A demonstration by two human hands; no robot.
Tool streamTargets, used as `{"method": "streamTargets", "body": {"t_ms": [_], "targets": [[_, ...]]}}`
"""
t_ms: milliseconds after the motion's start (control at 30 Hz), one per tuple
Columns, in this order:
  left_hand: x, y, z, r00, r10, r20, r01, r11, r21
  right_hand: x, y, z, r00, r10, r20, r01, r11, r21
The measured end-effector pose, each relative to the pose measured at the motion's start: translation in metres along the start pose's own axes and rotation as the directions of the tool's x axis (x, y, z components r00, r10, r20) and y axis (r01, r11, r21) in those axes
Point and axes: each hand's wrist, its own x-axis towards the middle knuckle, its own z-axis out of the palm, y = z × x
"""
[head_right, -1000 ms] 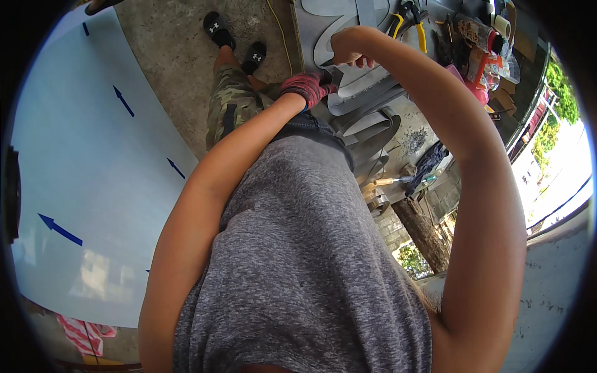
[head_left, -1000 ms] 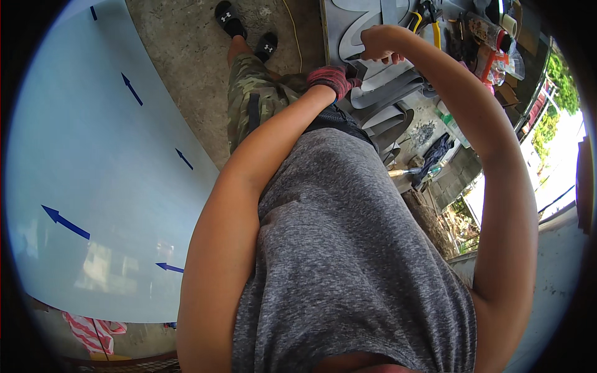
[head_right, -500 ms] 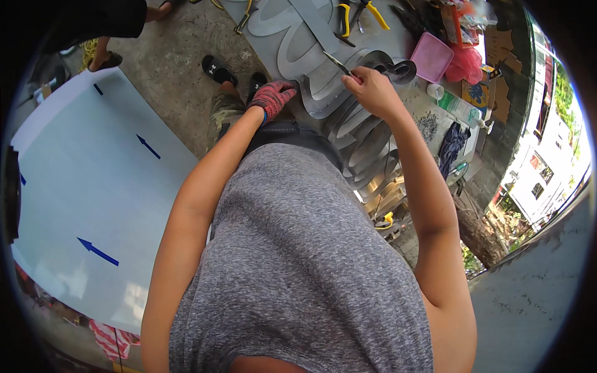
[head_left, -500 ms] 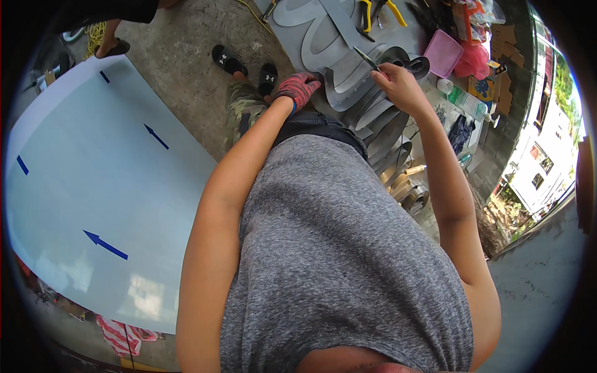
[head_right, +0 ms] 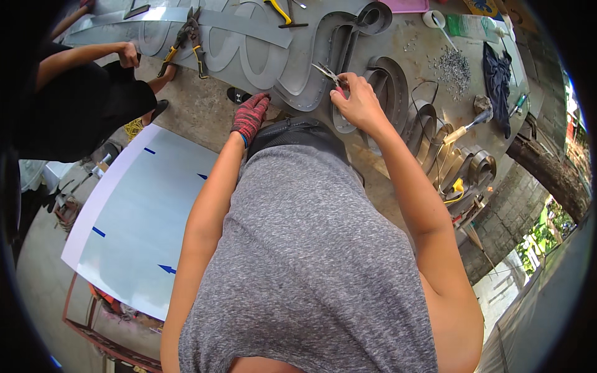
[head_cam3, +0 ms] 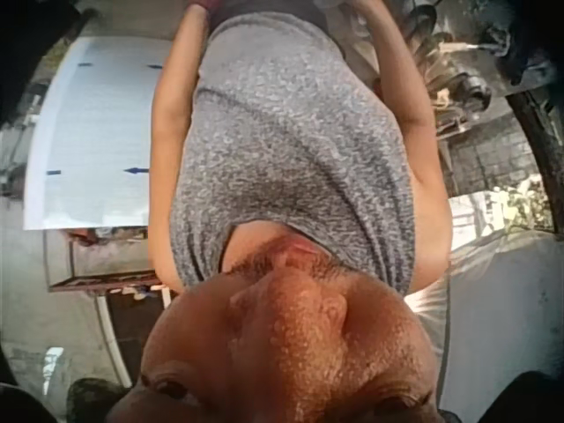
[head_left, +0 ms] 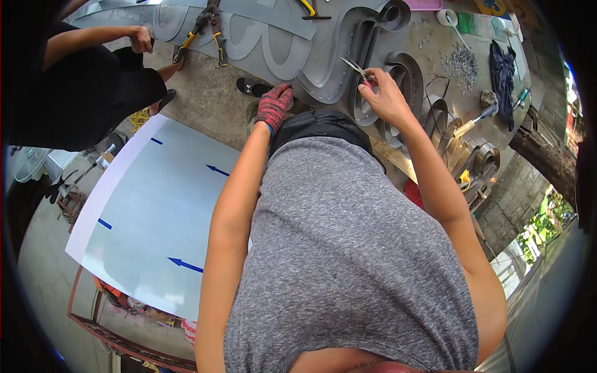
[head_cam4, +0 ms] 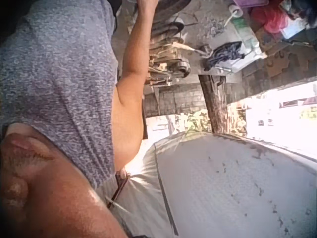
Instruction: Fabricating and assembling metal channel letters for a sign.
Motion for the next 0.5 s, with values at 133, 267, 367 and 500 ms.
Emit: {"method": "streamTargets", "body": {"t_ms": [133,267,367,500], "targets": [[0.013,0.002,0.004,0.999,-0.028,0.022,0.028,1.0,0.004,-0.004,0.015,-0.007,0.999,0.003,-0.052,-0.003,1.0,0.001],[0.018,0.013,0.007,0.999,-0.009,0.033,0.009,1.0,0.002,0.0,0.025,-0.014,0.998,0.032,-0.059,-0.032,0.999,0.012],[0.019,0.022,0.011,0.983,-0.183,0.034,0.185,0.977,-0.103,0.004,0.029,-0.018,0.998,0.029,-0.064,-0.029,1.0,0.002],[0.025,0.029,0.012,0.984,-0.177,0.008,0.177,0.984,-0.023,0.007,0.031,-0.017,0.997,0.032,-0.071,-0.032,0.999,0.002]]}}
